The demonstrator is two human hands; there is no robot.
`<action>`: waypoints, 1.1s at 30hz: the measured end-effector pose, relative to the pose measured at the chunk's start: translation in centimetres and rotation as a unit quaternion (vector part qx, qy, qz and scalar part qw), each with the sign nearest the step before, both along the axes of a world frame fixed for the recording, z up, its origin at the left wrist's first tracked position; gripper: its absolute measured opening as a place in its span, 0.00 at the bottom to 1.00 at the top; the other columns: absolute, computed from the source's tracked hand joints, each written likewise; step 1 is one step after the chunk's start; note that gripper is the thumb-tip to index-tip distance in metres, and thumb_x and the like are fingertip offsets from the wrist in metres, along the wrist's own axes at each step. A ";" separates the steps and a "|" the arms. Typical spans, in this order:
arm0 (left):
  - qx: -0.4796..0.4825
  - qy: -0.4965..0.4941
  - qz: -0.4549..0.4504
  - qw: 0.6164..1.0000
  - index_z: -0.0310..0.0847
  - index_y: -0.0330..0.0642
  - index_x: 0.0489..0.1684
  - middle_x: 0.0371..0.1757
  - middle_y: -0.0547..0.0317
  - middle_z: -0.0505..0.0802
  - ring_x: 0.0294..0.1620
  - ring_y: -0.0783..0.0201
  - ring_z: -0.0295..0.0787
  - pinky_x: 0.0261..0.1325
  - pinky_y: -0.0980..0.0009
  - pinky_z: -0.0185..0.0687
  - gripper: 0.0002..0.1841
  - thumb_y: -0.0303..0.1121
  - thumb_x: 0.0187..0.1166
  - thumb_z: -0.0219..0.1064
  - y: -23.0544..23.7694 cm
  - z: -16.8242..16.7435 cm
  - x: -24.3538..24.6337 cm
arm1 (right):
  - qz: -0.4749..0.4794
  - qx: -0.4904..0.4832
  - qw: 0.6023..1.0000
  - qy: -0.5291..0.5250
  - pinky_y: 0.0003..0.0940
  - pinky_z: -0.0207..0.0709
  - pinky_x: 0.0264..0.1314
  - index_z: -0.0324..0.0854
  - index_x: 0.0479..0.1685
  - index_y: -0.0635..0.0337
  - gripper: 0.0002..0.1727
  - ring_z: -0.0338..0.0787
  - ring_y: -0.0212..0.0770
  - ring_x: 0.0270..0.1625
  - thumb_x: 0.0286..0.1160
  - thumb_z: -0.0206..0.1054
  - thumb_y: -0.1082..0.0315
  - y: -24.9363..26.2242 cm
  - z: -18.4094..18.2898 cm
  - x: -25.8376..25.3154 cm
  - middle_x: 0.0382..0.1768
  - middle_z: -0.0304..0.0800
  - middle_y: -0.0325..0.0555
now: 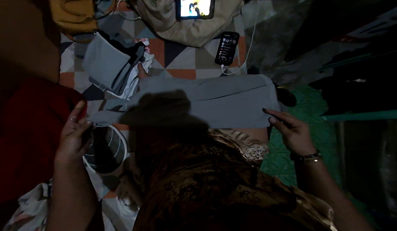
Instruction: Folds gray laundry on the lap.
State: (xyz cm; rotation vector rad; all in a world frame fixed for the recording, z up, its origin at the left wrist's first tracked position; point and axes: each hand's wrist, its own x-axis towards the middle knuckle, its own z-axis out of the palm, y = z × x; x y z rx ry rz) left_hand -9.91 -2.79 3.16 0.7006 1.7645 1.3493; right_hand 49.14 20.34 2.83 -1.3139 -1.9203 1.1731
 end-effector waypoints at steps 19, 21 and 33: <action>-0.138 0.345 -0.059 0.927 0.67 0.40 0.84 0.65 0.40 0.88 0.64 0.46 0.86 0.65 0.45 0.80 0.28 0.20 0.82 0.56 0.2 -0.5 2.6 | -0.012 -0.005 1.000 0.024 0.18 0.78 0.62 0.85 0.67 0.64 0.20 0.86 0.22 0.58 0.83 0.59 0.65 -0.2 -0.3 0.0 0.64 0.89 0.44; -0.109 0.265 -0.062 0.956 0.68 0.43 0.83 0.59 0.47 0.88 0.54 0.61 0.86 0.59 0.58 0.82 0.28 0.21 0.81 0.60 -0.2 -0.2 1.9 | -0.007 -0.008 1.000 0.019 0.19 0.78 0.62 0.85 0.67 0.63 0.20 0.86 0.23 0.58 0.83 0.60 0.64 -0.2 -0.2 0.2 0.63 0.89 0.44; -0.142 0.088 -0.074 0.983 0.68 0.49 0.80 0.46 0.64 0.85 0.42 0.71 0.89 0.47 0.66 0.91 0.24 0.32 0.83 0.60 0.7 3.9 -0.8 | 0.002 -0.012 1.000 -0.019 0.18 0.78 0.61 0.90 0.60 0.58 0.17 0.85 0.23 0.56 0.82 0.60 0.64 0.1 1.1 0.0 0.57 0.89 0.43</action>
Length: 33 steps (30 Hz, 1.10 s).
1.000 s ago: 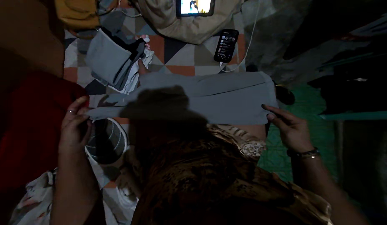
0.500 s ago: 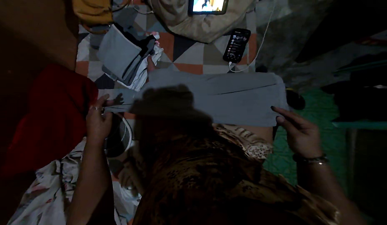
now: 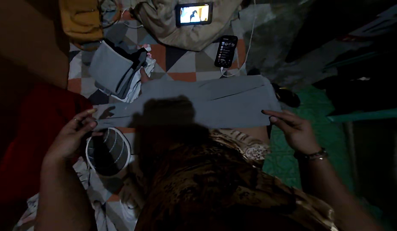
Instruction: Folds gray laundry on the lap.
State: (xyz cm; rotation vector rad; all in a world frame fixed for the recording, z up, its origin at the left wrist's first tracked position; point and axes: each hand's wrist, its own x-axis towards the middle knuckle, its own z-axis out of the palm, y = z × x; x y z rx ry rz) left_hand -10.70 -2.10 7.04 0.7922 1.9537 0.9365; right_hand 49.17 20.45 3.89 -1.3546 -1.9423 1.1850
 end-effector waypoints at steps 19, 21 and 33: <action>0.190 0.089 0.056 0.976 0.60 0.63 0.83 0.56 0.78 0.83 0.50 0.81 0.85 0.53 0.79 0.86 0.33 0.30 0.77 0.67 11.8 12.3 -2.4 | -0.098 -0.041 0.987 0.120 0.25 0.84 0.48 0.83 0.67 0.50 0.17 0.88 0.24 0.47 0.86 0.58 0.64 12.8 15.2 -8.3 0.54 0.89 0.30; 0.199 0.095 0.005 0.975 0.60 0.65 0.84 0.56 0.83 0.84 0.51 0.85 0.85 0.54 0.83 0.85 0.35 0.32 0.76 0.69 9.0 10.6 -2.8 | -0.096 -0.042 0.989 0.101 0.26 0.85 0.53 0.83 0.68 0.52 0.17 0.88 0.24 0.49 0.86 0.59 0.64 10.1 14.3 -7.2 0.55 0.89 0.31; -0.107 0.170 -0.025 0.979 0.57 0.45 0.90 0.78 0.32 0.74 0.72 0.37 0.78 0.68 0.38 0.77 0.36 0.26 0.81 0.67 -0.4 -3.6 5.9 | -0.151 -0.100 0.983 -0.009 0.31 0.85 0.52 0.64 0.89 0.45 0.33 0.89 0.31 0.47 0.82 0.63 0.60 -2.4 0.6 -1.1 0.57 0.86 0.47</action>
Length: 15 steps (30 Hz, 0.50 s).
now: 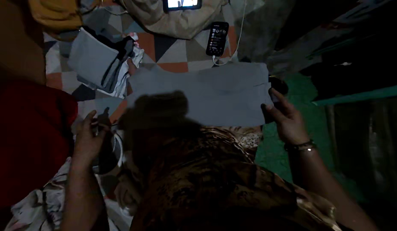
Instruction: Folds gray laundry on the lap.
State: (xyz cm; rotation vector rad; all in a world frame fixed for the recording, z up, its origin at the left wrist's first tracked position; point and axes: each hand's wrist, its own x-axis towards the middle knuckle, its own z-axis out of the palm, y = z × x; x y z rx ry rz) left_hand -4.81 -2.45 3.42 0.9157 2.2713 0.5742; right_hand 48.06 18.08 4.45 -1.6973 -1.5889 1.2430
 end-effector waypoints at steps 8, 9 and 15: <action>0.194 0.126 -0.184 0.955 0.67 0.39 0.84 0.77 0.47 0.84 0.81 0.41 0.73 0.82 0.38 0.60 0.32 0.44 0.83 0.63 8.9 -0.3 9.7 | 0.005 0.055 0.993 -0.107 0.54 0.84 0.52 0.40 0.97 0.38 0.43 0.89 0.52 0.52 0.86 0.62 0.60 1.5 0.3 -2.8 0.73 0.76 0.62; 0.202 0.122 -0.190 0.953 0.71 0.41 0.82 0.76 0.48 0.85 0.80 0.41 0.74 0.82 0.36 0.60 0.30 0.44 0.81 0.64 9.5 -0.7 10.0 | 0.015 0.075 0.990 -0.119 0.54 0.85 0.51 0.42 0.97 0.39 0.42 0.89 0.52 0.51 0.87 0.61 0.60 1.4 0.0 -2.9 0.74 0.76 0.61; 0.195 0.128 -0.198 0.952 0.77 0.43 0.77 0.60 0.40 0.90 0.62 0.37 0.85 0.68 0.34 0.71 0.25 0.35 0.80 0.67 11.1 -0.3 10.7 | 0.072 0.210 0.961 -0.162 0.47 0.81 0.51 0.75 0.83 0.49 0.27 0.83 0.50 0.48 0.84 0.53 0.68 0.4 -1.4 -2.4 0.57 0.80 0.63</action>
